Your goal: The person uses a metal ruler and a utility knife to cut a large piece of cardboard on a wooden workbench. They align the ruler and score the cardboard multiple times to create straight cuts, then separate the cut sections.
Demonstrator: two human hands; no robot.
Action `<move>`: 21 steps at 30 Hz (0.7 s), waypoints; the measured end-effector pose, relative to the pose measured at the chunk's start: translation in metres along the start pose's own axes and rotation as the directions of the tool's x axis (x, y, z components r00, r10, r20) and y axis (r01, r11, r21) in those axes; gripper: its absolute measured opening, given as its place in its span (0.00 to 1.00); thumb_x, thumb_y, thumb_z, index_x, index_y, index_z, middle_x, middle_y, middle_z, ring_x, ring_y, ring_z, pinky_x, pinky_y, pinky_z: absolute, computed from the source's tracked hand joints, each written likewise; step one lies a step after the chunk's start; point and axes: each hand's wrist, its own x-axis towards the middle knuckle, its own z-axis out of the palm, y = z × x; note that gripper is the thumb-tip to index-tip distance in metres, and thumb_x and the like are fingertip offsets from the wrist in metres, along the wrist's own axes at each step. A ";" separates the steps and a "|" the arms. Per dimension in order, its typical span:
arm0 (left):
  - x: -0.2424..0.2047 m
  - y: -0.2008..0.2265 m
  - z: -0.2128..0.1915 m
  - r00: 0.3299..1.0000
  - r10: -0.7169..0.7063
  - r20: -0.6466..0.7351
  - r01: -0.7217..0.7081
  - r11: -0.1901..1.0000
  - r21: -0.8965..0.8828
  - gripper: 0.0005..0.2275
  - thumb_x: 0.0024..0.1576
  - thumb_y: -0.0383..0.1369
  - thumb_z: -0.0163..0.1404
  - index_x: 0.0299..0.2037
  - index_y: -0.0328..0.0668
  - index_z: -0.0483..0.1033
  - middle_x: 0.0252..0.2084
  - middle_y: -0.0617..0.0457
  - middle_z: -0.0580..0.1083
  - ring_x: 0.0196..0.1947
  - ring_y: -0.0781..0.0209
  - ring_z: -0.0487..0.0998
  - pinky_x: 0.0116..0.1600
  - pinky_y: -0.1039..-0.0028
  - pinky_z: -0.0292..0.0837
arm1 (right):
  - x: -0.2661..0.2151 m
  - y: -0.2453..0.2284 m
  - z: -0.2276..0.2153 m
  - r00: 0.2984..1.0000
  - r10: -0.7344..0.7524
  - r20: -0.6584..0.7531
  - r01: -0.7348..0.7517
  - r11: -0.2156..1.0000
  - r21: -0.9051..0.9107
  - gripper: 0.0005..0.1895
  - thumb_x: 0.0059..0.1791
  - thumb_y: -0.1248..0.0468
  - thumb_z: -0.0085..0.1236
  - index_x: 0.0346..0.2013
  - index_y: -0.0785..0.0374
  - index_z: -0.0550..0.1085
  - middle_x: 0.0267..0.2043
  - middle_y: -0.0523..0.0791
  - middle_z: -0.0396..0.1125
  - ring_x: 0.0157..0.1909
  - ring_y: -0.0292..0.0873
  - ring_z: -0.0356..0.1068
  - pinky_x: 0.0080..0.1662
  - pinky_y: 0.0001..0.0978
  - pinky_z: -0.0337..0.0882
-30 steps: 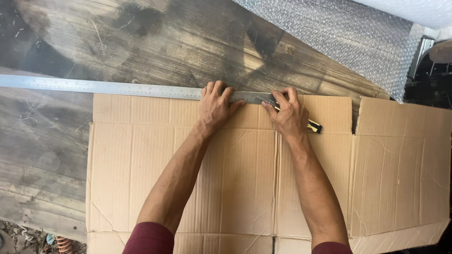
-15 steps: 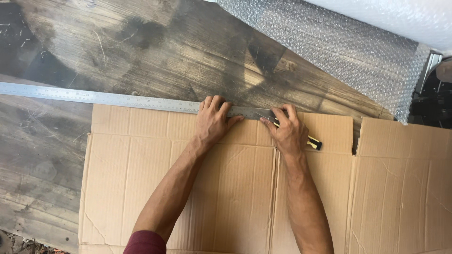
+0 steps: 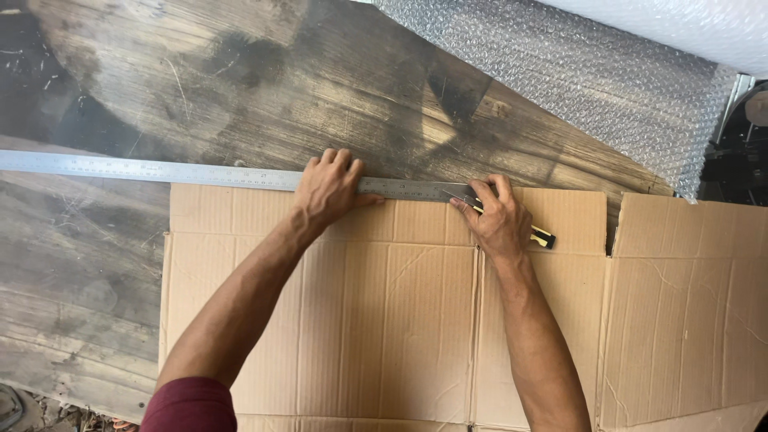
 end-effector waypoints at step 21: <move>0.000 0.000 -0.018 0.970 0.114 -0.214 -0.111 0.993 0.024 0.27 0.51 0.64 0.53 0.37 0.46 0.69 0.35 0.50 0.66 0.22 0.47 0.78 0.27 0.59 0.76 | -0.009 0.011 0.027 0.960 -0.159 -0.230 0.133 0.983 -0.123 0.22 0.53 0.39 0.55 0.50 0.50 0.76 0.49 0.43 0.66 0.48 0.51 0.76 0.43 0.48 0.78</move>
